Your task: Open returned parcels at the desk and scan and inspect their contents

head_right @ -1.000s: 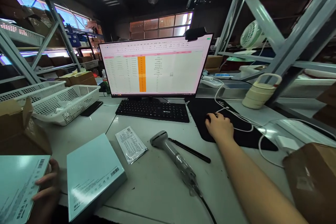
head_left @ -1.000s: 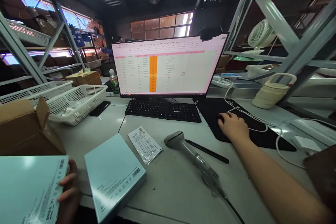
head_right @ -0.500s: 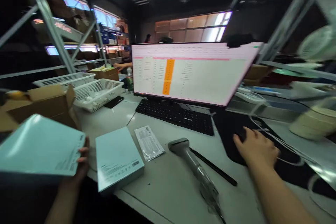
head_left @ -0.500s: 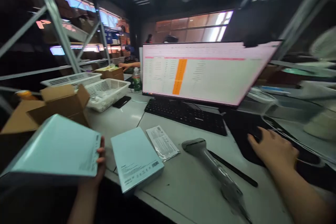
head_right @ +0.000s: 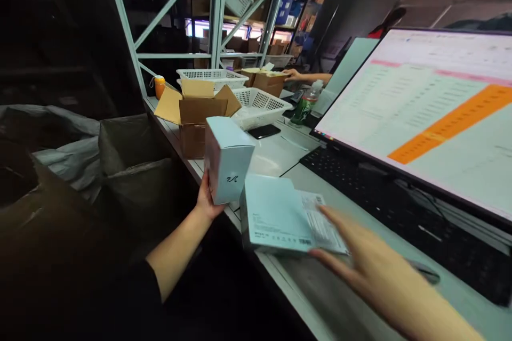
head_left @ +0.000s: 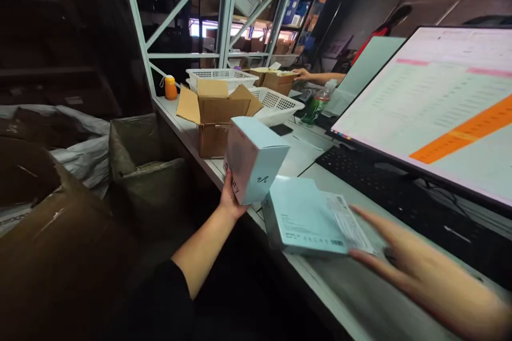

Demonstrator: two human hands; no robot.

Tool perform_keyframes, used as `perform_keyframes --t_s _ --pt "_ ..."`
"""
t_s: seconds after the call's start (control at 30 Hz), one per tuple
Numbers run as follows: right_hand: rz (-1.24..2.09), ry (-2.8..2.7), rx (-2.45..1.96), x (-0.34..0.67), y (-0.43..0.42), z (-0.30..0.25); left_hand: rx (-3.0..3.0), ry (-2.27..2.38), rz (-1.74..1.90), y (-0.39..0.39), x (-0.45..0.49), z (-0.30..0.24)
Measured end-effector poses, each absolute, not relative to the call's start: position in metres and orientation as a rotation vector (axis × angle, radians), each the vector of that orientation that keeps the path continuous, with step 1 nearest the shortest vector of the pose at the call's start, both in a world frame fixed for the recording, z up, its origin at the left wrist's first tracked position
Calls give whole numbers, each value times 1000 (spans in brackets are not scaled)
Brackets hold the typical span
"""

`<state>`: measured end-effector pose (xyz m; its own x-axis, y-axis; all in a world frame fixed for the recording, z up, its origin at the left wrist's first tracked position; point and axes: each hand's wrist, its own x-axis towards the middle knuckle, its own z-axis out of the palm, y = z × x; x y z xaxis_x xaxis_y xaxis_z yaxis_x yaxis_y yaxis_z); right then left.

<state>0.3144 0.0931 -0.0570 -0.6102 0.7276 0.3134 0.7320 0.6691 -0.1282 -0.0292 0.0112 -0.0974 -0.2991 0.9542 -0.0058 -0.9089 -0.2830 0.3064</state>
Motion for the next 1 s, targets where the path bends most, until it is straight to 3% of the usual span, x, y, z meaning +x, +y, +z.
perform_keyframes --t_s 0.17,0.4,0.53,0.67,0.87,1.0 --pt "227 -2651 -924 233 28 -76 153 457 1824 4 -24 -86" --pt "926 -1642 -1216 228 13 -96 245 464 1852 -11 -11 -80" --pt "1233 -1441 -1063 218 9 -95 392 379 1924 -27 -12 -89" --pt "1270 -1328 -901 209 -2 -84 427 377 1925 -42 -16 -85" --pt "879 -1703 -727 217 -17 -64 338 858 1901 -50 -3 -52" --pt "1168 -1615 -738 226 -19 -61 407 995 1793 -50 2 -44"
